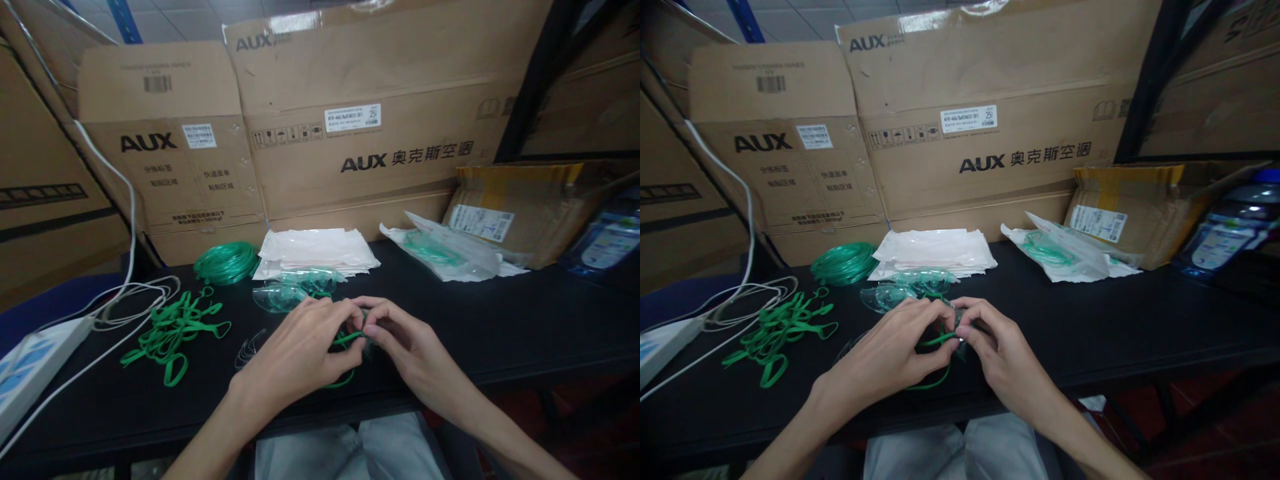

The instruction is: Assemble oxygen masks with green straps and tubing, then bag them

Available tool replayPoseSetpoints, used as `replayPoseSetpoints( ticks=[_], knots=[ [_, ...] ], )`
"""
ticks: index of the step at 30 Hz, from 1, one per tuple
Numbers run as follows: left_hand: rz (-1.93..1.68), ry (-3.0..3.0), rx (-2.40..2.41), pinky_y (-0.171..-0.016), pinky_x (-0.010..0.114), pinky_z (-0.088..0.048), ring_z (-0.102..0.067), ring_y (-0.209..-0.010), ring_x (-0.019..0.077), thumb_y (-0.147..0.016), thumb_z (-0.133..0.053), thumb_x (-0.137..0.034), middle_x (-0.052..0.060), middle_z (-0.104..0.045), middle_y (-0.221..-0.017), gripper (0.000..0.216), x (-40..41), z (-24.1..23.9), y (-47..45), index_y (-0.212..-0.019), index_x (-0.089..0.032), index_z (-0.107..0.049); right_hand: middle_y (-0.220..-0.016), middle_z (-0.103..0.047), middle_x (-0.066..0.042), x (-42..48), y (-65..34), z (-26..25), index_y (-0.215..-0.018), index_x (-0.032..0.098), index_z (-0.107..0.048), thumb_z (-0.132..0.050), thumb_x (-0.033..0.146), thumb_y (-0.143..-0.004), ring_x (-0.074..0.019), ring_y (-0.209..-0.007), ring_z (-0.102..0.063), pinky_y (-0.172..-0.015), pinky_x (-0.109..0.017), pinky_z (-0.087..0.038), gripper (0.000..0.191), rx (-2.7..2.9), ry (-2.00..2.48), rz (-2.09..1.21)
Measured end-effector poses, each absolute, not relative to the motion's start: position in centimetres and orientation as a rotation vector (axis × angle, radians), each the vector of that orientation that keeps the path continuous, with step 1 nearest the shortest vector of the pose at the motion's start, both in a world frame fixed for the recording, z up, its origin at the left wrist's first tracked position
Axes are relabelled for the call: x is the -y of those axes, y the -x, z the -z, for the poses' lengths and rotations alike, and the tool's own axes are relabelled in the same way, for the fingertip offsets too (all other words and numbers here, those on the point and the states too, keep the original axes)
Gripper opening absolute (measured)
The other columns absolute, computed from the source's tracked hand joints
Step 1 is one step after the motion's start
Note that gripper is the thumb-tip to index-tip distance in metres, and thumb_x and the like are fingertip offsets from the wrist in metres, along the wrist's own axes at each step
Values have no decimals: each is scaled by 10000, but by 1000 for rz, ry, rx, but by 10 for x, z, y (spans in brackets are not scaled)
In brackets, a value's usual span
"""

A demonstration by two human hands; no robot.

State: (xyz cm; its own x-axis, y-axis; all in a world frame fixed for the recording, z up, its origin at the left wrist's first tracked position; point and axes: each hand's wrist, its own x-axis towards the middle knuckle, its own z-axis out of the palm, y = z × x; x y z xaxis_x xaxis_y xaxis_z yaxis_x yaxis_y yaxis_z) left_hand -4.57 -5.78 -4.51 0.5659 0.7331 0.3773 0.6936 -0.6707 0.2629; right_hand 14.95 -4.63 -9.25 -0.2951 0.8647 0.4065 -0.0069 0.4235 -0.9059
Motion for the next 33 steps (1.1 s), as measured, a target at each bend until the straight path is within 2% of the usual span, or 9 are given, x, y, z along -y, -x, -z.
replayPoseSetpoints(
  ticks=[6,9,13,16,19,23,26,29,33],
  knots=[
    [-759,-2729,-1257,-929,375,-419,-637,-933,210,-906,-611,-158,-13,-657,-972,151,56,46,48,-998,-238,-522,-1266,-680,-109,44,-151,93,-837,231,-580,-624,431,-977,-262,-1225,-632,-1066,-405,-467,248,1536,801,-1046],
    [-813,-2738,-1257,-881,362,-421,-628,-907,203,-908,-610,-154,-15,-650,-955,153,55,46,48,-999,-235,-517,-1209,-678,-92,41,-152,95,-820,227,-589,-628,410,-972,-249,-1212,-618,-1048,-365,-461,240,1521,837,-908],
    [-822,-2741,-1263,-883,363,-422,-630,-910,200,-916,-620,-150,-13,-667,-965,150,54,46,49,-1002,-232,-529,-931,-667,-37,45,-149,92,-845,227,-618,-634,376,-968,-184,-905,-656,-816,-273,-529,194,1574,834,-831],
    [-811,-2749,-1274,-890,367,-429,-632,-930,206,-919,-629,-146,-5,-681,-985,153,54,46,50,-1016,-231,-546,-867,-687,-20,48,-146,91,-961,224,-650,-685,382,-939,-173,-795,-671,-751,-270,-551,163,1616,829,-939],
    [-818,-2751,-1258,-910,376,-431,-639,-954,210,-914,-647,-157,-3,-695,-1008,174,53,47,51,-1041,-235,-557,-893,-720,-30,48,-145,92,-1023,215,-676,-738,397,-897,-184,-788,-688,-758,-287,-570,229,1624,812,-1009],
    [-820,-2762,-1228,-937,381,-424,-652,-947,201,-923,-642,-168,-11,-699,-1009,170,54,47,52,-1054,-242,-564,-841,-683,-21,44,-148,95,-905,214,-688,-708,371,-924,-179,-756,-647,-710,-281,-529,159,1668,852,-938],
    [-812,-2760,-1225,-933,375,-420,-657,-939,196,-918,-643,-158,-18,-698,-1001,164,55,46,52,-1036,-239,-563,-844,-613,-12,44,-149,95,-826,221,-647,-650,281,-957,-166,-748,-579,-686,-275,-465,144,1754,863,-792],
    [-819,-2744,-1236,-930,372,-411,-664,-942,195,-922,-655,-174,-26,-699,-990,155,56,45,52,-1028,-240,-563,-915,-574,-21,47,-148,95,-841,227,-589,-575,214,-976,-179,-837,-564,-749,-284,-445,137,1747,866,-733],
    [-828,-2736,-1241,-910,366,-406,-667,-917,191,-928,-652,-190,-29,-707,-994,149,54,44,51,-1036,-240,-564,-901,-536,-16,48,-149,96,-853,232,-541,-530,240,-992,-180,-829,-531,-749,-291,-427,139,1655,874,-773]
  ],
)
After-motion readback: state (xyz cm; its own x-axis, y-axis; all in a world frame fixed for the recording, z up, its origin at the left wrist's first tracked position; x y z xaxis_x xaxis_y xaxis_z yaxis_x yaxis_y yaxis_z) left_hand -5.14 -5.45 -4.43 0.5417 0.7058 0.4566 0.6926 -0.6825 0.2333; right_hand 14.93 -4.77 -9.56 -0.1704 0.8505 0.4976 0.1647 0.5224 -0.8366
